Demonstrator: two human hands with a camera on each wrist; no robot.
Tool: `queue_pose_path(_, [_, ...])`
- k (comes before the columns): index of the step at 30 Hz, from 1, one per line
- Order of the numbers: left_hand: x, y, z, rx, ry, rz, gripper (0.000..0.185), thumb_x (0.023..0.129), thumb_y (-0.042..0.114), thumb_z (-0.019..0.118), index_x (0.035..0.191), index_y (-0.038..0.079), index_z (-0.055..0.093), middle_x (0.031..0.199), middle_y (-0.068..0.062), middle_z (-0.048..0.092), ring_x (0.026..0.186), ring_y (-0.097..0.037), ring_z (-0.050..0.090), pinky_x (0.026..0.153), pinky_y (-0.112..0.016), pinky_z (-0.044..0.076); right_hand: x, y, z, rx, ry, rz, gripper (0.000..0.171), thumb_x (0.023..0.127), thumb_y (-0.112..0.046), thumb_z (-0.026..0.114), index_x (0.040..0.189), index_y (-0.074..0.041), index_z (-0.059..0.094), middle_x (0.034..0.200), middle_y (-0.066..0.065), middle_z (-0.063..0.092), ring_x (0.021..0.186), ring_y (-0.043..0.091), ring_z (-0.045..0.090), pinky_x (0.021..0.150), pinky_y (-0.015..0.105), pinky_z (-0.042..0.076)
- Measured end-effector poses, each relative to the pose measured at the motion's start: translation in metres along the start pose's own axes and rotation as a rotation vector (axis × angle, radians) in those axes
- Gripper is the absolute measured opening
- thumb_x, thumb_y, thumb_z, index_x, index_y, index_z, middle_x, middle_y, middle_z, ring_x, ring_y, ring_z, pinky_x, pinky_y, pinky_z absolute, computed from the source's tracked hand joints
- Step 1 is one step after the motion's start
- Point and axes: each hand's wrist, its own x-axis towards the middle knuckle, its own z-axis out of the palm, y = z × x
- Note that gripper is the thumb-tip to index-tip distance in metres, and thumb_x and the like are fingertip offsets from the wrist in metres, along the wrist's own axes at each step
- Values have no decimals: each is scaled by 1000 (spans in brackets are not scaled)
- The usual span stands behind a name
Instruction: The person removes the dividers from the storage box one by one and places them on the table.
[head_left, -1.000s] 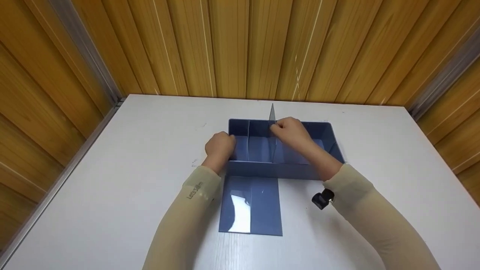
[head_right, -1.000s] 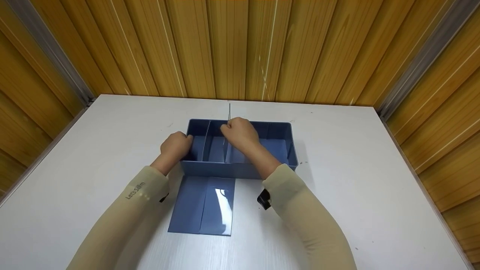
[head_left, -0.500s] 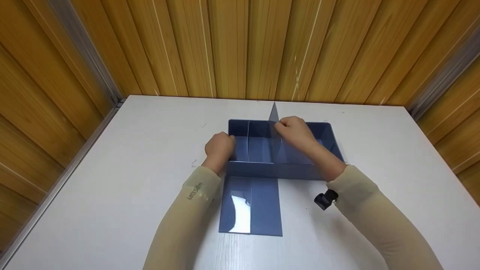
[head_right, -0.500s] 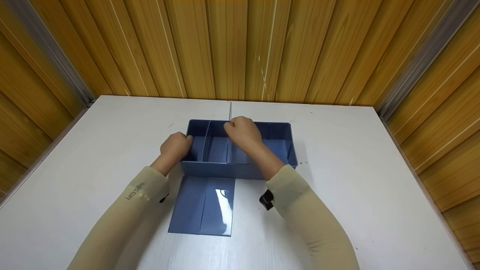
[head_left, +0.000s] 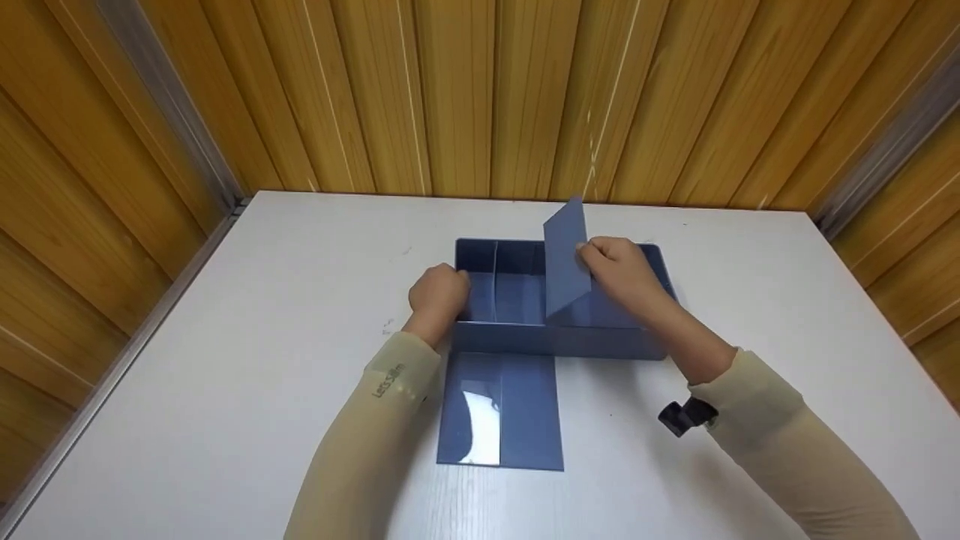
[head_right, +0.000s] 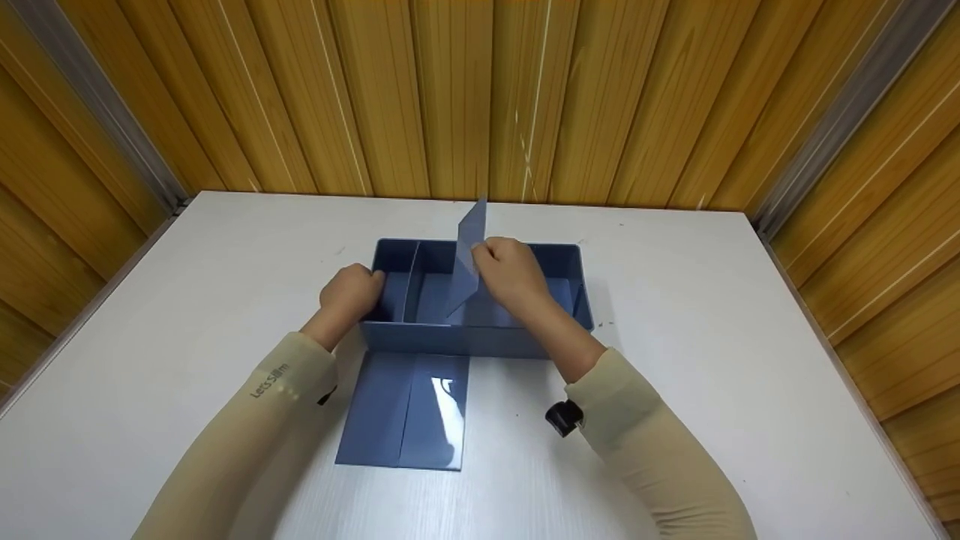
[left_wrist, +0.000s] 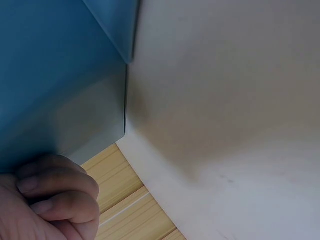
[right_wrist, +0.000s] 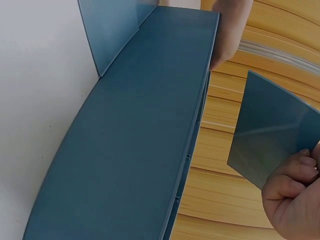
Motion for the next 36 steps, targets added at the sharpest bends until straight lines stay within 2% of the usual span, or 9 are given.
queue_pose_path(7, [1, 0, -1, 2, -7, -9, 47, 107, 34, 42, 106, 1, 75, 104, -15, 78, 76, -22, 61, 80, -43, 61, -28, 0, -8, 74, -11, -7, 45, 107, -23, 50, 64, -15, 40, 55, -8, 35, 53, 6, 31, 52, 24, 28])
queue_pose_path(16, [2, -1, -1, -12, -9, -5, 45, 106, 33, 42, 102, 2, 74, 105, -15, 77, 79, -23, 62, 81, -44, 59, -64, 7, -14, 289, -84, 104, 45, 110, -24, 47, 67, -13, 38, 55, -8, 30, 52, 5, 28, 50, 22, 27])
queue_pose_path(19, [3, -3, -1, -18, -2, -2, 45, 106, 33, 42, 103, 2, 74, 107, -15, 77, 82, -24, 64, 82, -44, 59, -77, 12, -12, 322, -128, 111, 43, 110, -23, 46, 69, -13, 38, 56, -8, 32, 52, 4, 30, 50, 21, 26])
queue_pose_path(24, [3, -4, -1, -25, 8, 9, 44, 106, 32, 42, 104, 1, 74, 108, -16, 77, 85, -26, 66, 83, -45, 59, -99, 25, -7, 298, -203, 66, 42, 111, -20, 44, 73, -4, 37, 58, -9, 35, 54, 2, 32, 49, 20, 25])
queue_pose_path(29, [2, -2, 0, -38, 8, 9, 44, 105, 33, 43, 103, 2, 74, 107, -15, 77, 83, -25, 64, 83, -45, 58, -122, 36, -3, 262, -224, 61, 42, 110, -19, 45, 76, 5, 38, 58, -10, 33, 54, 0, 31, 48, 21, 25])
queue_pose_path(36, [1, -1, -2, -17, -11, 16, 46, 107, 33, 42, 104, 1, 75, 104, -15, 77, 76, -22, 59, 80, -45, 60, -149, 52, 6, 193, -239, 25, 42, 110, -16, 46, 72, 3, 41, 57, -10, 33, 52, -2, 31, 45, 24, 26])
